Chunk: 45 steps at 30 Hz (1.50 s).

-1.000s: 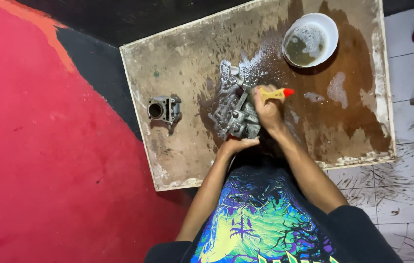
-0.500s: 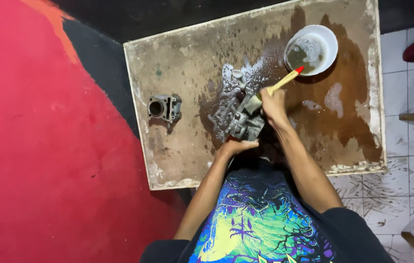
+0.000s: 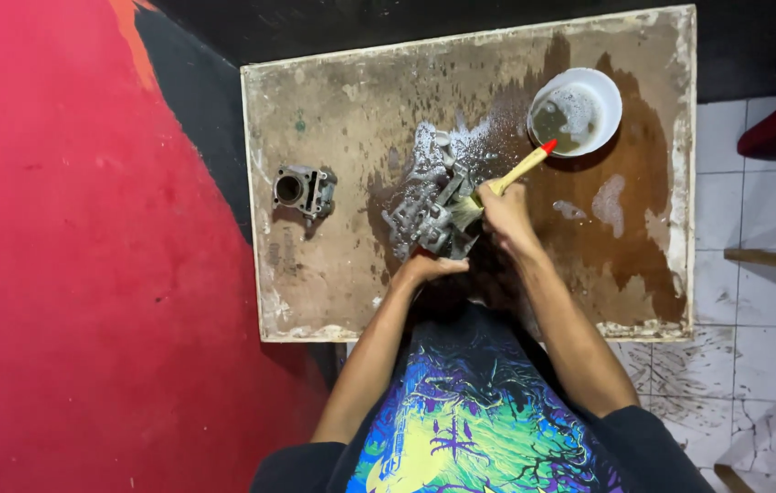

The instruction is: Cleaning a motorcycle engine crankcase using a brush and a bowl of cleaning fluid.

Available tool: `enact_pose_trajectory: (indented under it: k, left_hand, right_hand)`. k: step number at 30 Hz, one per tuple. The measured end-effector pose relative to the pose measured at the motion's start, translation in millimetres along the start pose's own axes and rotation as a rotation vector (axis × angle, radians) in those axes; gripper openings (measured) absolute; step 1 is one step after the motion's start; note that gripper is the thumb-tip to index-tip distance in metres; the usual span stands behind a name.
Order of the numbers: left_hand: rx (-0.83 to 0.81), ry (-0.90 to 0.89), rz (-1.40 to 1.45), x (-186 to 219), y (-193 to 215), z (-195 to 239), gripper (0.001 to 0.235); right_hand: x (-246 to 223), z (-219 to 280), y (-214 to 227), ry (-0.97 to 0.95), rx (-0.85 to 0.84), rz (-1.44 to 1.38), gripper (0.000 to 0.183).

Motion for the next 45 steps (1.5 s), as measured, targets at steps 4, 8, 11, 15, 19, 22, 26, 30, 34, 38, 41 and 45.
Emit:
enact_pose_trajectory:
  k: [4, 8, 11, 15, 19, 22, 26, 30, 34, 38, 41, 45]
  left_hand:
    - [0.044, 0.151, 0.173, -5.8, 1.2, 0.3, 0.062]
    - [-0.166, 0.407, 1.097, -46.5, -0.7, -15.4, 0.068]
    - [-0.042, 0.367, 0.774, 5.2, 2.2, 8.8, 0.068]
    - [0.225, 0.087, 0.057, 65.4, 11.1, 26.8, 0.067]
    - [0.184, 0.054, -0.006, 56.5, 13.8, 16.2, 0.063]
    - [0.106, -0.022, 0.044, 56.3, 9.3, 15.5, 0.059]
    - [0.111, -0.007, 0.051, 36.1, 5.8, 9.9, 0.066]
    - [0.077, 0.026, 0.035, 18.0, -2.7, 1.7, 0.061]
    - [0.120, -0.002, 0.204, 51.4, 0.7, 12.4, 0.062]
    - [0.073, -0.003, 0.135, 51.6, -1.5, 13.7, 0.052]
    - [0.065, 0.000, 0.165, 53.3, 4.6, 3.9, 0.049]
    - [0.035, -0.022, 0.013, 49.9, -4.0, 2.0, 0.039]
  right_hand:
    - [-0.1, -35.5, 5.7, 0.105, -0.148, 0.120, 0.025]
    - [-5.9, -51.6, -6.7, 0.364, -0.114, 0.222, 0.019]
    - [7.3, -54.3, -7.0, 0.574, 0.181, 0.200, 0.016]
    - [14.4, -37.0, -14.0, 0.709, 0.378, 0.086, 0.013]
    - [-4.1, 5.7, -12.1, 0.220, 0.186, -0.203, 0.019]
    - [3.5, 15.4, 1.4, 0.182, 0.083, -0.190, 0.026]
    - [-5.3, 21.8, 12.2, 0.198, -0.067, -0.196, 0.025]
    - [8.2, 13.8, 8.0, 0.358, 0.093, -0.042, 0.015]
    - [21.7, 11.6, -12.3, 0.358, 0.056, -0.009, 0.015]
    - [16.6, 14.3, -12.8, 0.351, 0.093, -0.088, 0.025]
    - [26.5, -1.8, -10.0, 0.270, 0.100, -0.166, 0.036]
    - [39.3, 17.3, -15.0, 0.332, 0.127, -0.071, 0.030]
Point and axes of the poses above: each hand's wrist, its own z-axis away from the middle knuckle, its own y-axis out of the back of the hand, x = y × z, the point moved 2 cm from there along -z, towards the middle knuckle, and after that the axes turned 3 degrees about z, right-handed, at the moved point
